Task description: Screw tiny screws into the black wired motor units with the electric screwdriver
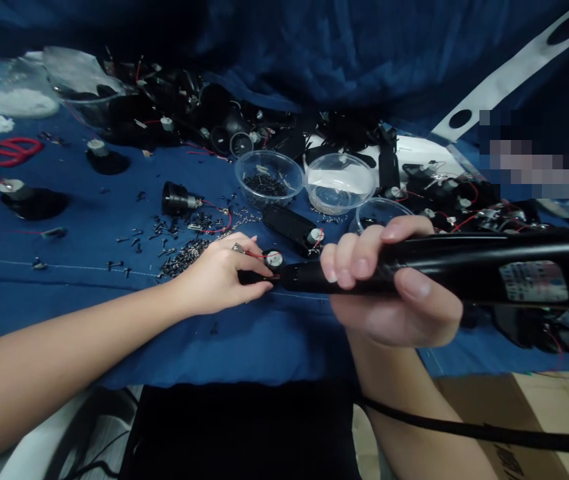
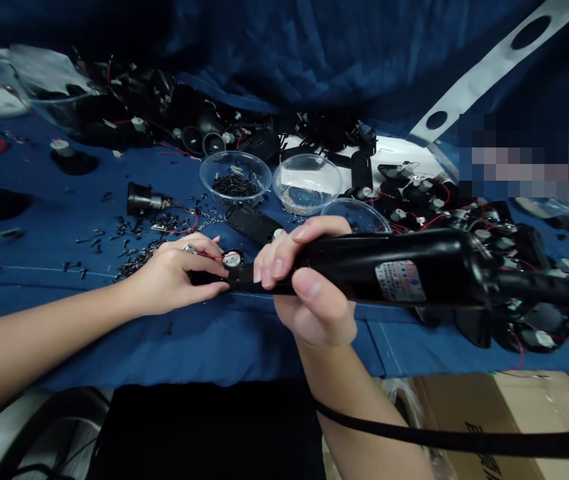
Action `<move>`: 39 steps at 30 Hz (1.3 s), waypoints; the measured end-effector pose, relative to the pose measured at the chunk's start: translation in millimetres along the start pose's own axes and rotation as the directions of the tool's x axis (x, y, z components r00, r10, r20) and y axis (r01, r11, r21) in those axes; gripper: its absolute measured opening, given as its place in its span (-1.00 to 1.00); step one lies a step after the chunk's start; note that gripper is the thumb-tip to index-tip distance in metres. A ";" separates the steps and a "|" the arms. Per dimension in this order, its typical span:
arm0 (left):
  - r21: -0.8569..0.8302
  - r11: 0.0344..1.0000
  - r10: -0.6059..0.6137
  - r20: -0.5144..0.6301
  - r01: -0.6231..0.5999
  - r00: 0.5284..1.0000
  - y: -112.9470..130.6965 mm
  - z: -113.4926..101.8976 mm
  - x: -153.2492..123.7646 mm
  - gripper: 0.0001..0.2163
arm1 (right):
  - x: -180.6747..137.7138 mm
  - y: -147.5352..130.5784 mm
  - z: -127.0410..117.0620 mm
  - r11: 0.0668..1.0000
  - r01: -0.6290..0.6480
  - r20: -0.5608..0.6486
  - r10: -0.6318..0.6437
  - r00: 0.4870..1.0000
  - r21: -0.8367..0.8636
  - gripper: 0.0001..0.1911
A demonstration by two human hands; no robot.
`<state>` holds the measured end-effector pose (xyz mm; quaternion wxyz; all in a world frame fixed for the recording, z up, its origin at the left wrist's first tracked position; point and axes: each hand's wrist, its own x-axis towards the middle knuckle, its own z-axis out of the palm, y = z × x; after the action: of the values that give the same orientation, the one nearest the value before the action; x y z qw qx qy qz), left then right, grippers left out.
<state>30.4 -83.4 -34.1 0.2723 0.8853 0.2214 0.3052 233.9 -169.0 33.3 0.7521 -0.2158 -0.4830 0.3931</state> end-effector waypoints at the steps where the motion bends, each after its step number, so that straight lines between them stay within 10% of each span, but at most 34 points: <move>1: 0.001 1.000 -0.014 0.006 0.014 1.000 0.7 0.0 0.0 -0.89 | -0.9 -2.3 -1.1 1.000 -0.011 0.001 0.011 1.000 -0.007 -0.83; 39: 0.042 0.999 -0.013 -0.033 0.014 0.999 3.5 4.8 -2.0 -0.91 | 8.9 2.5 5.8 0.984 -0.057 0.135 0.080 0.988 -0.166 -0.82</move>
<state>33.0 -88.8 -36.0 0.2518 0.8843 0.2382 0.3129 229.7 -160.7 39.0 0.6821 -0.2643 -0.5576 0.3925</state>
